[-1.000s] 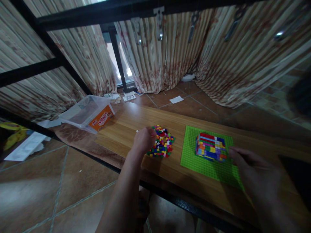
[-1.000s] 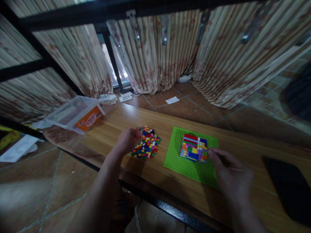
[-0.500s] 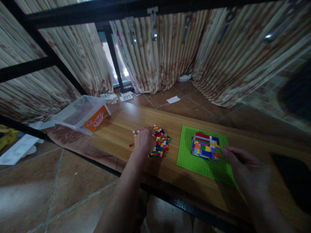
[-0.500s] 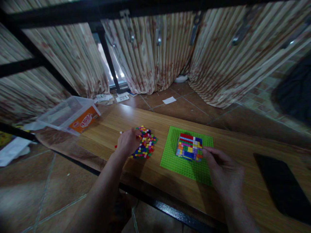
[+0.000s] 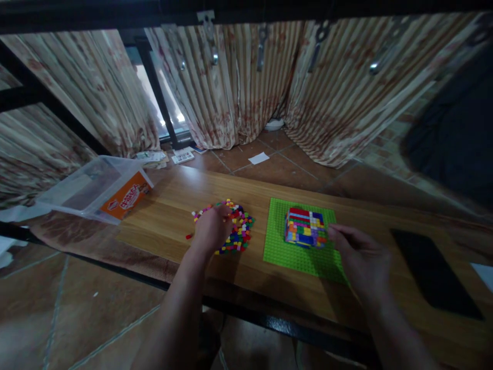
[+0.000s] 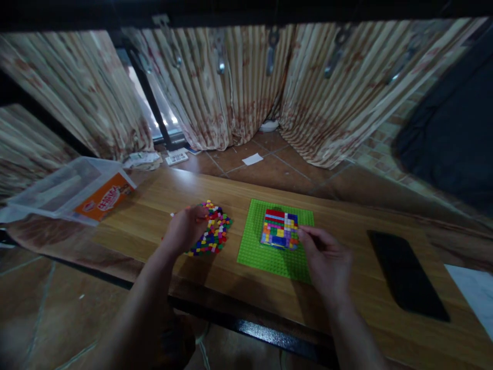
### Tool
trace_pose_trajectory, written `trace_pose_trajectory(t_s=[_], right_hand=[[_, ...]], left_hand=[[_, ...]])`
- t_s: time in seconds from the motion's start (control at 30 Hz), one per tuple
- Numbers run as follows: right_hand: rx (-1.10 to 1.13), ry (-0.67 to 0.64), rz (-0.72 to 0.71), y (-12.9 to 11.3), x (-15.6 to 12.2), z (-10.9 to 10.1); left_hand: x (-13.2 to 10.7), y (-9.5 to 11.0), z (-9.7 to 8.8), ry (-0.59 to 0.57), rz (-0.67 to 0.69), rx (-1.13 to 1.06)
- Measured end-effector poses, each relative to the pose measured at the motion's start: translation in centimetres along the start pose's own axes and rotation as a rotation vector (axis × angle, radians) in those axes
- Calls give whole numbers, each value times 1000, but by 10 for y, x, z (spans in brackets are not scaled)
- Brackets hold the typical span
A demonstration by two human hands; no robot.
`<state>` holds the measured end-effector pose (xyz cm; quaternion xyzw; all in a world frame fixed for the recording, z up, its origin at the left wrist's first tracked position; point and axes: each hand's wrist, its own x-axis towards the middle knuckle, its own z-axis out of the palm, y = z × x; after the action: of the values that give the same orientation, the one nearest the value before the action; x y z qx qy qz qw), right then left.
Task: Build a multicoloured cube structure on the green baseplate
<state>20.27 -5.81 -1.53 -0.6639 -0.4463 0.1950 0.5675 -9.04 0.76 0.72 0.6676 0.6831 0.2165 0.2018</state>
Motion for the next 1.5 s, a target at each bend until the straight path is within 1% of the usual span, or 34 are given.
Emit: trace_pose_trajectory(t_s=[0.07, 0.13, 0.2, 0.27, 0.3, 0.4, 0.47, 0.63, 0.8, 1.0, 1.13, 1.27, 1.3, 1.37, 1.4, 1.5], right_hand=[[54, 16, -64, -8, -6, 2], [110, -15, -165, -21, -15, 7], [132, -158, -245, -34, -25, 15], [168, -324, -280, -45, -34, 25], [194, -361, -285, -49, -38, 29], [269, -380, -271, -52, -42, 39], [285, -355, -255, -50, -41, 41], [230, -311, -273, -44, -38, 41], [210, -365, -337, -45, -40, 44], [215, -402, -354, -48, -44, 51], [236, -421, -300, -52, -48, 58], [278, -424, -243, -57, -52, 69], [265, -419, -246, -56, -53, 73], [177, -421, -264, -54, -55, 81], [100, -430, -274, -51, -56, 86], [-211, -470, -318, -43, -60, 99]], left_hand=[[-3, 6, -3, -102, 37, -382], [-9, 18, -3, -227, 47, -772], [-16, 33, 1, -350, 40, -1037], [-24, 47, 7, -475, 35, -1187], [-27, 53, 11, -533, 32, -1244], [-33, 63, 21, -664, 11, -1381], [-33, 64, 25, -684, 3, -1407], [-31, 61, 28, -635, 39, -1276], [-30, 58, 29, -564, 64, -1189], [-31, 54, 25, -533, 29, -1199], [-32, 50, 19, -525, -23, -1215], [-29, 40, 4, -516, -65, -1248], [-28, 36, 0, -497, -82, -1261], [-24, 27, -10, -413, -131, -1295], [-21, 21, -15, -348, -162, -1313], [-14, 6, -24, -107, -269, -1337]])
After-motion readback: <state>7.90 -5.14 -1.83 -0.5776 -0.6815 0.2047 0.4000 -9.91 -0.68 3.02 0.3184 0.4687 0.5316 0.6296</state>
